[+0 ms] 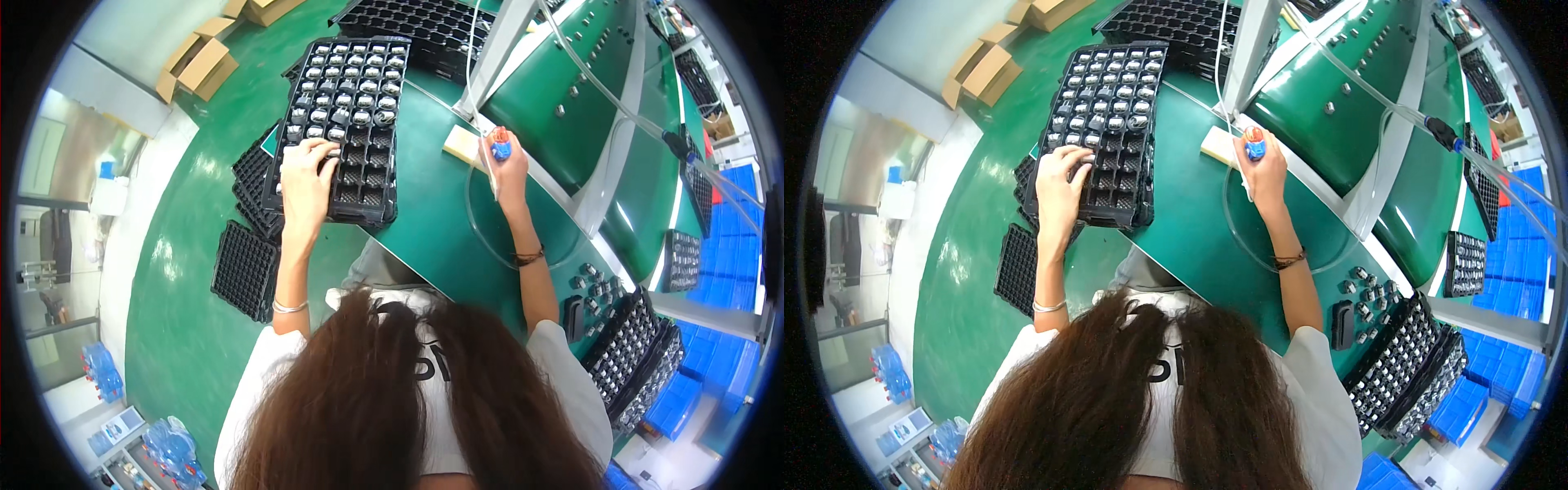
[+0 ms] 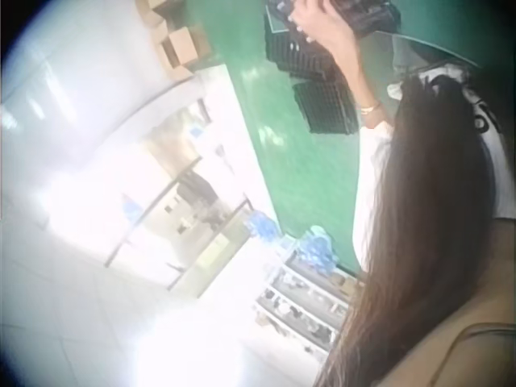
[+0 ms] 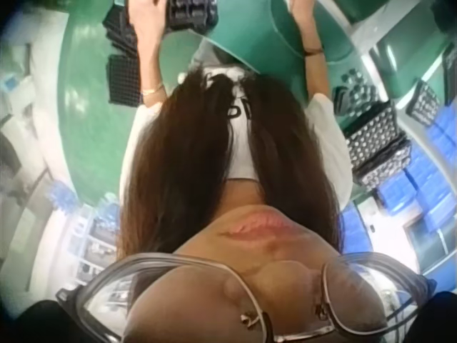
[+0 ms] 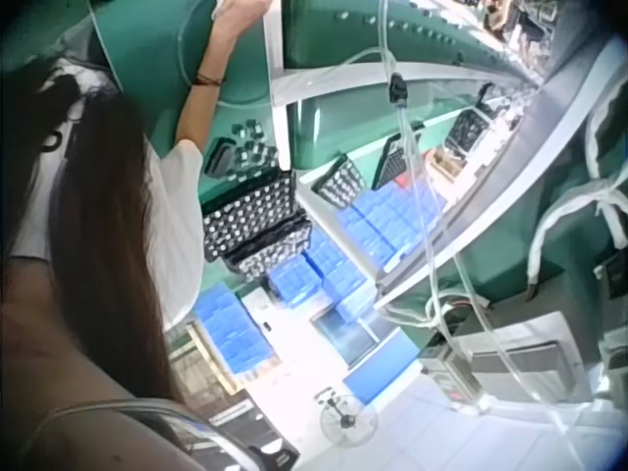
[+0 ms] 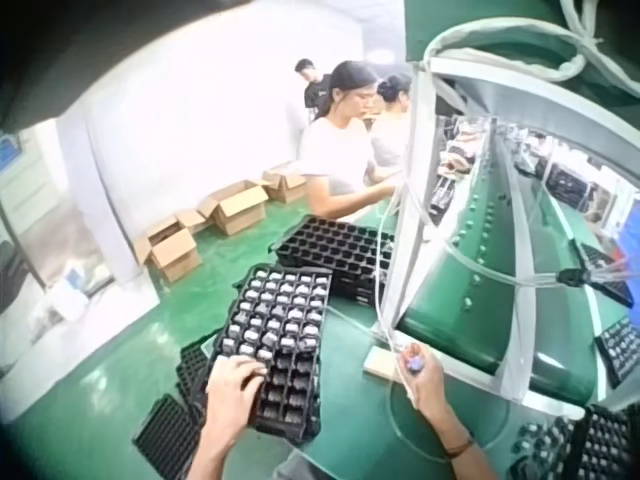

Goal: Assembling small electronic components into a storage tray and using a specialized tool.

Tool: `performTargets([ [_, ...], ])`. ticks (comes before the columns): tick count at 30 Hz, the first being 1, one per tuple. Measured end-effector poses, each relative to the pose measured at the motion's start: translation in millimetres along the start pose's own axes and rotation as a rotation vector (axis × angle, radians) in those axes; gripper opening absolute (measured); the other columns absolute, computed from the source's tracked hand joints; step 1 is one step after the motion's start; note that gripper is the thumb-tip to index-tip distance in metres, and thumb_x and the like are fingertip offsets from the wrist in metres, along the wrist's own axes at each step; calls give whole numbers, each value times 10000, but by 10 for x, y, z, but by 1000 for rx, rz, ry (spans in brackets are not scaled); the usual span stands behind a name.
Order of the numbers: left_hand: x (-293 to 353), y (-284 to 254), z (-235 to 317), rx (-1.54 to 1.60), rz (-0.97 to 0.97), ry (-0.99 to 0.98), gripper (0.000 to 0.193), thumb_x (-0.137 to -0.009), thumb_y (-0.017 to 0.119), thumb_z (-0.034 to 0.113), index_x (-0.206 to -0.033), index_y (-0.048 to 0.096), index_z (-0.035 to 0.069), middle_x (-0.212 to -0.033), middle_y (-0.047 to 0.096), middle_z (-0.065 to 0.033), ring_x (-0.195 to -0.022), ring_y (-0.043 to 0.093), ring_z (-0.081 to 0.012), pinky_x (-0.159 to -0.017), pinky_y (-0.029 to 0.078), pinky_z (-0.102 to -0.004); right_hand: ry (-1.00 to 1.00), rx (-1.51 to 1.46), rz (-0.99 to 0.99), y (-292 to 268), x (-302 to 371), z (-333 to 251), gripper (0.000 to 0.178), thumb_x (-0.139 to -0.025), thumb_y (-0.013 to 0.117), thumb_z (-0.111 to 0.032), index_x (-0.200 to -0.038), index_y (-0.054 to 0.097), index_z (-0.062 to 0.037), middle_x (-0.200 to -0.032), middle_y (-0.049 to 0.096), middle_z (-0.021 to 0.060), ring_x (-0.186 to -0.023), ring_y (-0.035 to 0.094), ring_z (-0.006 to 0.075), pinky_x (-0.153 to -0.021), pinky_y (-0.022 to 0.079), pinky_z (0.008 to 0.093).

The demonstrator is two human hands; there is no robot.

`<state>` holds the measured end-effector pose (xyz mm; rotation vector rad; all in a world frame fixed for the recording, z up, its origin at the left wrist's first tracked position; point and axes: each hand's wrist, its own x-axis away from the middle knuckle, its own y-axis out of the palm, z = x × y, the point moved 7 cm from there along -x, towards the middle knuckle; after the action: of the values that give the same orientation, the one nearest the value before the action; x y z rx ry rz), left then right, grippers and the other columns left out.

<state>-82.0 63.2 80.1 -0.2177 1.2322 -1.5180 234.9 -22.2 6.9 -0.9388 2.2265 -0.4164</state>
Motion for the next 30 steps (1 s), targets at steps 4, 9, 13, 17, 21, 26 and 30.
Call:
performTargets([
  [4, -21, 58, -149, 81, -51, 35, 80, -765, 642, 50, -840, 664, 34, -910, 618, -74, -869, 567, -260, -788, 438, -348, 56, -93, -51, -104, 81, 43, 505, -709, 776, -196, -1079, 477, -28, -859, 543, 84, -644, 510, 134, -575, 428, 271],
  [9, -74, 51, -286, 301, -84, -139, 53, -850, 565, 30, -890, 592, 8, -1032, 621, -105, -964, 579, -210, -844, 456, -304, 250, -157, -252, -363, 314, 203, 586, -662, 804, -181, -1107, 440, -67, -875, 431, 29, -628, 378, 71, -553, 360, 205],
  [13, -87, 141, -229, 821, -175, -171, 105, -940, 483, 109, -940, 541, 21, -1139, 593, -140, -942, 613, -192, -802, 515, -313, 267, -181, -277, -397, 321, 271, 578, -665, 802, -198, -1101, 446, -64, -897, 450, 27, -693, 402, 94, -617, 394, 226],
  [17, 180, 419, 211, 1624, -350, -638, 168, -967, 448, 197, -1025, 496, 47, -1106, 578, -206, -938, 622, -237, -801, 554, -311, 215, -124, -255, -241, 223, 195, 610, -667, 806, -210, -1134, 444, -58, -947, 491, 54, -775, 456, 126, -691, 426, 259],
  [21, 501, 814, 624, 1735, -521, -814, 225, -962, 464, 191, -1089, 489, 8, -1112, 583, -202, -990, 596, -237, -889, 503, -291, -30, -48, -56, -104, 103, -67, 590, -705, 787, -200, -1161, 461, -17, -987, 551, 116, -886, 552, 209, -764, 462, 311],
  [26, 729, 990, 908, 1800, -646, -860, 283, -943, 509, 161, -1165, 480, -12, -1149, 566, -175, -1008, 585, -195, -918, 476, -269, -6, -37, -118, 28, 84, -19, 355, -761, 732, -142, -1007, 548, 35, -880, 610, 149, -789, 631, 233, -715, 493, 323],
  [30, 746, 1020, 953, 1753, -654, -873, 307, -941, 516, 166, -1194, 479, -2, -1152, 561, -141, -1016, 571, -179, -932, 458, -264, 31, -99, -117, 39, 82, 18, 344, -767, 719, -127, -1016, 547, 36, -888, 606, 157, -791, 630, 250, -709, 493, 322],
])
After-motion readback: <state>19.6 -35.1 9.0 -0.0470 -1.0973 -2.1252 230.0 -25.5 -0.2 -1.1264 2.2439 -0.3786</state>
